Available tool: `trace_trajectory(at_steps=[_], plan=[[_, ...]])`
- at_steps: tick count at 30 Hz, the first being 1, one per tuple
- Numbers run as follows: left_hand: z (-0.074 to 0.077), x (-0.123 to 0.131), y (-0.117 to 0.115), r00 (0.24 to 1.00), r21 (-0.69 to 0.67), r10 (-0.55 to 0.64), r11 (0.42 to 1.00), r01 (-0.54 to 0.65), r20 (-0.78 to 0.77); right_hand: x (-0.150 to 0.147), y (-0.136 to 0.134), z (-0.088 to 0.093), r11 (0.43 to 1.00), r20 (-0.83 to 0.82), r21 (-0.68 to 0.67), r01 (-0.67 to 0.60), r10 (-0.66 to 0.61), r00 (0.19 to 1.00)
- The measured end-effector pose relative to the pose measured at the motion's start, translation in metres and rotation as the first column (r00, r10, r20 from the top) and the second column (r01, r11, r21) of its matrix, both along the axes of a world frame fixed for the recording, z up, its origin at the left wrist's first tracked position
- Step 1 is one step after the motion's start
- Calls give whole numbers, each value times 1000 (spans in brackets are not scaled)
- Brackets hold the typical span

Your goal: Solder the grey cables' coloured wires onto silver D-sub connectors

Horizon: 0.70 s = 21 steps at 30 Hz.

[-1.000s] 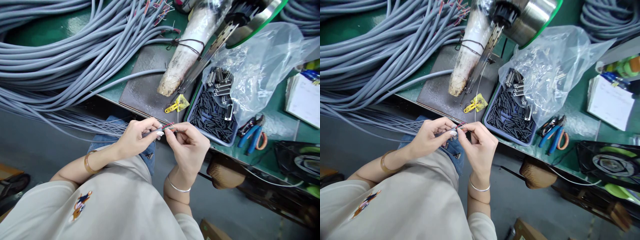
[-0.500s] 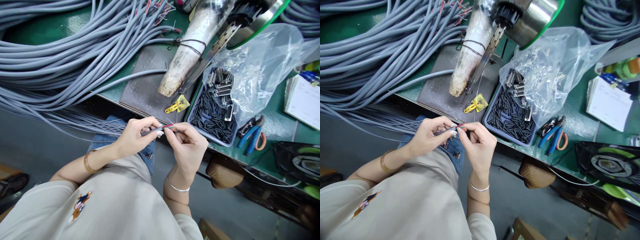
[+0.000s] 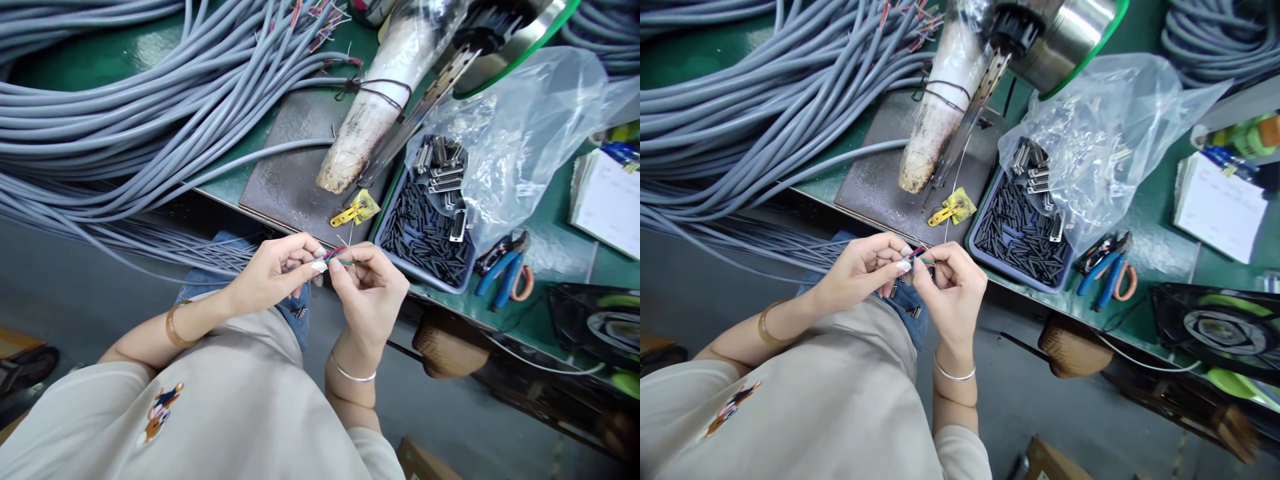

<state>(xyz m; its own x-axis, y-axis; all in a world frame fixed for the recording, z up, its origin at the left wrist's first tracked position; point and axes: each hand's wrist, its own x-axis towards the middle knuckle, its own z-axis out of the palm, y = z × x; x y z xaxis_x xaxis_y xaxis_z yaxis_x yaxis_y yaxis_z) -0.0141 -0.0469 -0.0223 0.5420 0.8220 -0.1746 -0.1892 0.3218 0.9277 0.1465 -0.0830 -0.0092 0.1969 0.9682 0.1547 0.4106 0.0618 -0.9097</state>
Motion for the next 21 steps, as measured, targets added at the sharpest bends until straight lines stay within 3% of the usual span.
trace_trajectory(at_steps=[2,6,13,21], plan=[[0,0,1,999,20,36,999,-36,-3,-1,-1,-2,999,5,33,32,-32,999],[-3,-1,2,988,198,121,975,-100,-95,-1,-2,-2,993,97,101,58,-68,993],[-9,0,0,958,525,228,845,-104,-176,0,-5,1,990,226,138,40,-71,972],[-11,2,-2,948,676,306,718,-169,-88,3,-5,-4,998,9,28,60,-60,998]])
